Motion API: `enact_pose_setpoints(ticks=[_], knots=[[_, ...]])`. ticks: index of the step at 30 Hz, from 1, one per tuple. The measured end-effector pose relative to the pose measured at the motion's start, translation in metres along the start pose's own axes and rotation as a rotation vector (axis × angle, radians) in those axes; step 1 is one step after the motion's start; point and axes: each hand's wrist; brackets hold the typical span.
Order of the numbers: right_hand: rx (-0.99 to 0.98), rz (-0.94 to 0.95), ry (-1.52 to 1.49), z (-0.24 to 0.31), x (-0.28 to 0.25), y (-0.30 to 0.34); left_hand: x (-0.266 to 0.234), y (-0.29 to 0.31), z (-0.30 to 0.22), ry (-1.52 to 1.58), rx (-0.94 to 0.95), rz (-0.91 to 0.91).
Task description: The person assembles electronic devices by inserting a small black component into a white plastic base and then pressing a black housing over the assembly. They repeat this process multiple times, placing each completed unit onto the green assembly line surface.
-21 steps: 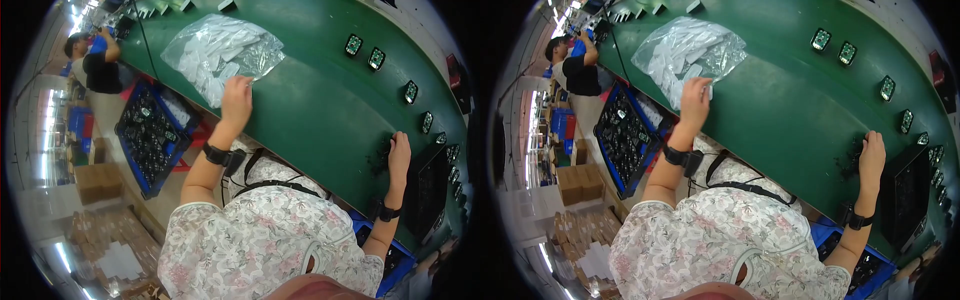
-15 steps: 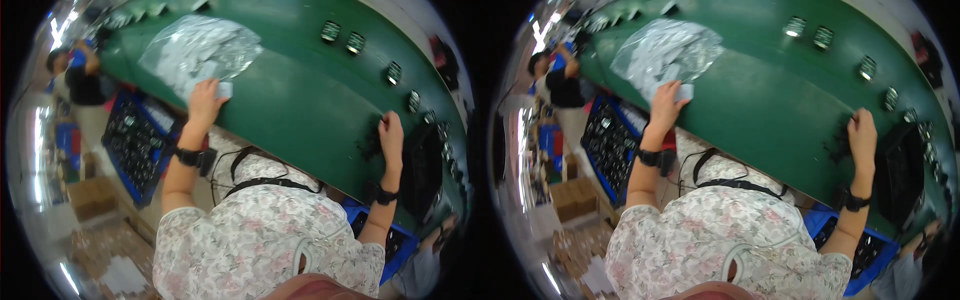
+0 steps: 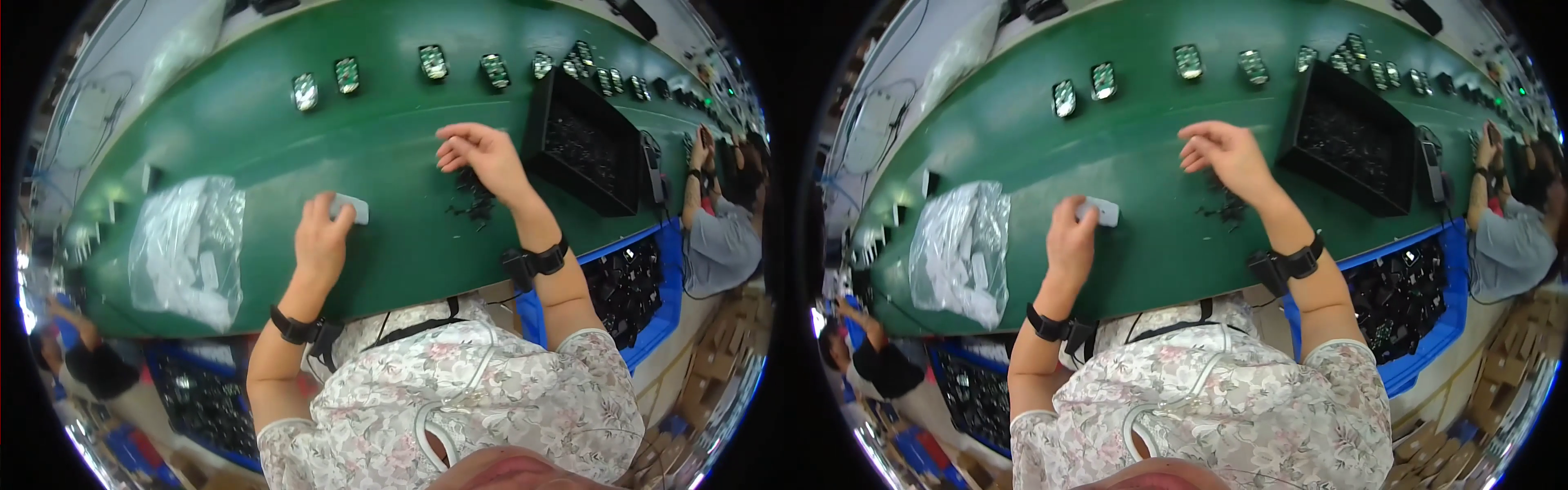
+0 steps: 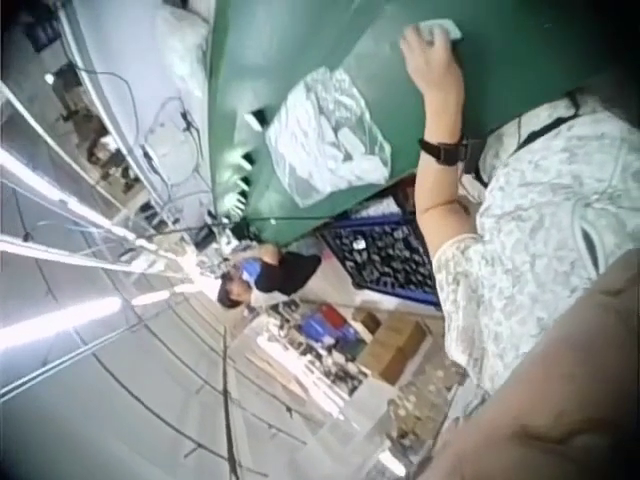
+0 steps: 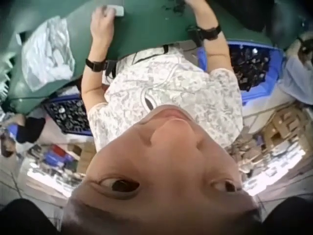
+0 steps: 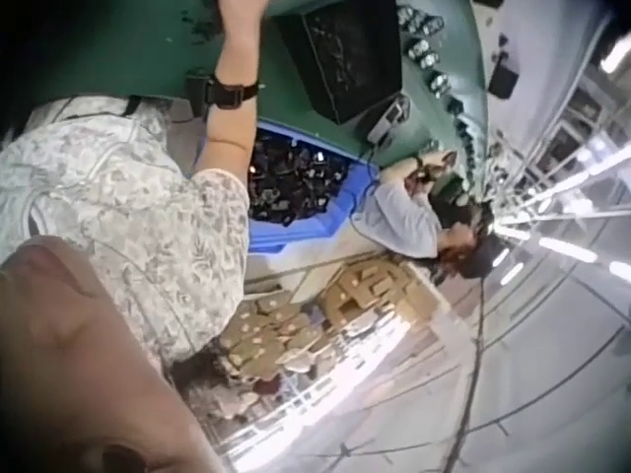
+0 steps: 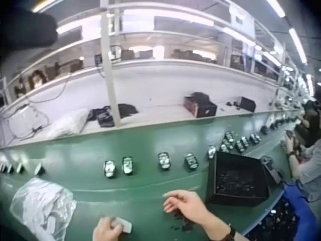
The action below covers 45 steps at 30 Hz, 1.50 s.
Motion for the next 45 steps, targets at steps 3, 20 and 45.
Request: enact_pose_setpoints(ticks=[3, 20, 45], knots=[[-0.021, -0.120, -0.063, 0.001, 0.009, 0.009, 0.005, 0.006, -0.008, 0.166, 0.012, 0.059], [0.048, -0.018, -0.131, 0.000, 0.043, 0.002, 0.014, -0.043, -0.015, 1.078, -0.681, 0.317], [-0.232, -0.034, 0.537, -0.010, 0.077, 0.004, 0.010, -0.045, -0.022, 1.565, -0.796, 0.068]])
Point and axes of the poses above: each hand's wrist, its own y-axis away from the middle knuckle, its own x-axis out of the palm, z = x × y, and after that the axes turned 10 degrees about -y, right-handed
